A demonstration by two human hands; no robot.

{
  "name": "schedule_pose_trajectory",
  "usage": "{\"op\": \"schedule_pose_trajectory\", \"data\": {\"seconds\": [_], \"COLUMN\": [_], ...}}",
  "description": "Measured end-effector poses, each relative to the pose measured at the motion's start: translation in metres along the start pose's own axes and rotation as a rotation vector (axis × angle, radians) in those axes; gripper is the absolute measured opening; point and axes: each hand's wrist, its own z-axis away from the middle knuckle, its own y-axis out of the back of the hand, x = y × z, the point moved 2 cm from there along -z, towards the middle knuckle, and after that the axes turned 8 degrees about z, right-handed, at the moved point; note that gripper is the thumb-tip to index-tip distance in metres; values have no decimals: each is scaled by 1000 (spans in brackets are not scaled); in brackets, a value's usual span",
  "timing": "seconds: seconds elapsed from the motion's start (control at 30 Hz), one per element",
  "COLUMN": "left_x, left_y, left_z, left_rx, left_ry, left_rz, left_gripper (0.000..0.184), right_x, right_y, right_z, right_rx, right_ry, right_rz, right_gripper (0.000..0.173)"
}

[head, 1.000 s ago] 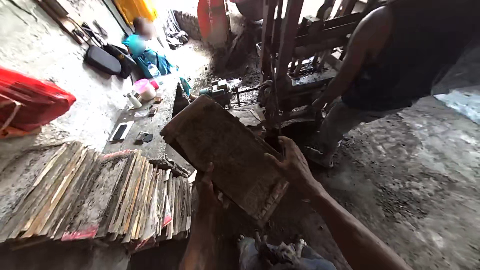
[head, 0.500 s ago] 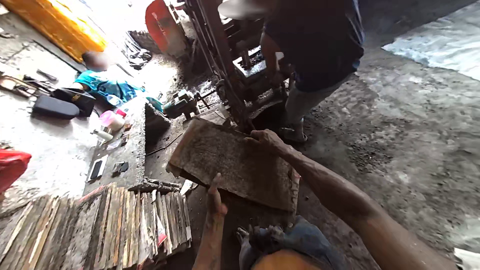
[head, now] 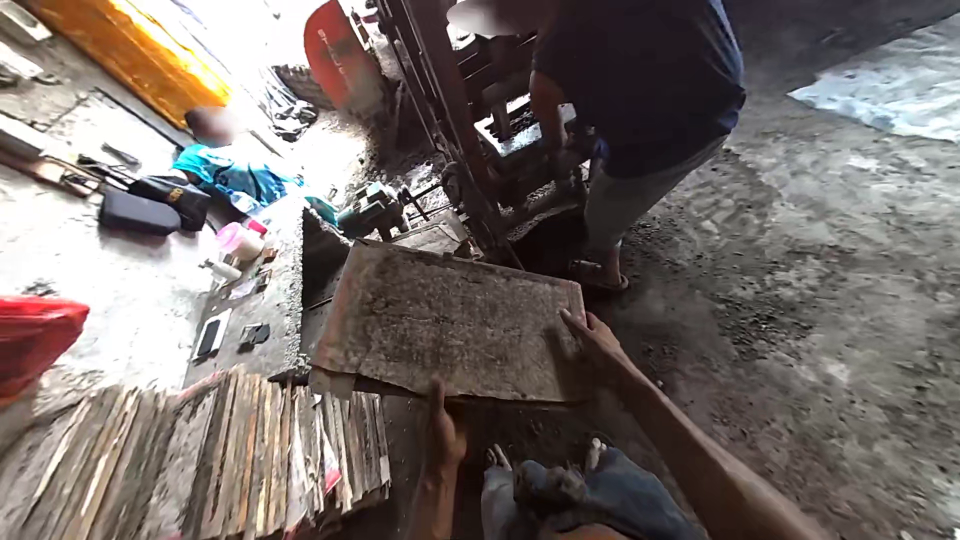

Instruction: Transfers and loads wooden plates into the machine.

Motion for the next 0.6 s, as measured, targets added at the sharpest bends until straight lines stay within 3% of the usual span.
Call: {"op": "schedule_pose_trajectory", "data": {"seconds": [0.03,0.1,0.2,0.27,0.37,0.4,0.6], "left_x": [14,64,145,158,129,112,42], "left_y": [13,40,82,115,164,180,268], "left_z": [-4,-25,-75,-104,-130,-134,-121], "left_rx": [-79,-154,-343,-375,-241,-203,21], "left_ry": [-31,-71,-73,53,244,272,269], "left_rz": [6,93,52,-245,-728,-832,-830], "left_gripper": [86,112,114,100,61,57,53], "right_x": [3,6,4,-1,-3,0,32], "right_y": [-7,-13,-10,-13,-34,-42,-88], "right_z": [-1,-4,-6,-4,1,6,48], "right_rx": [38,58,84,127,163,169,256], "right_ry": [17,67,144,214,260,245,108], "right_rz": [-24,-59,41,158,318,365,529], "right_gripper": [64,61,62,64,70,73,74]}}
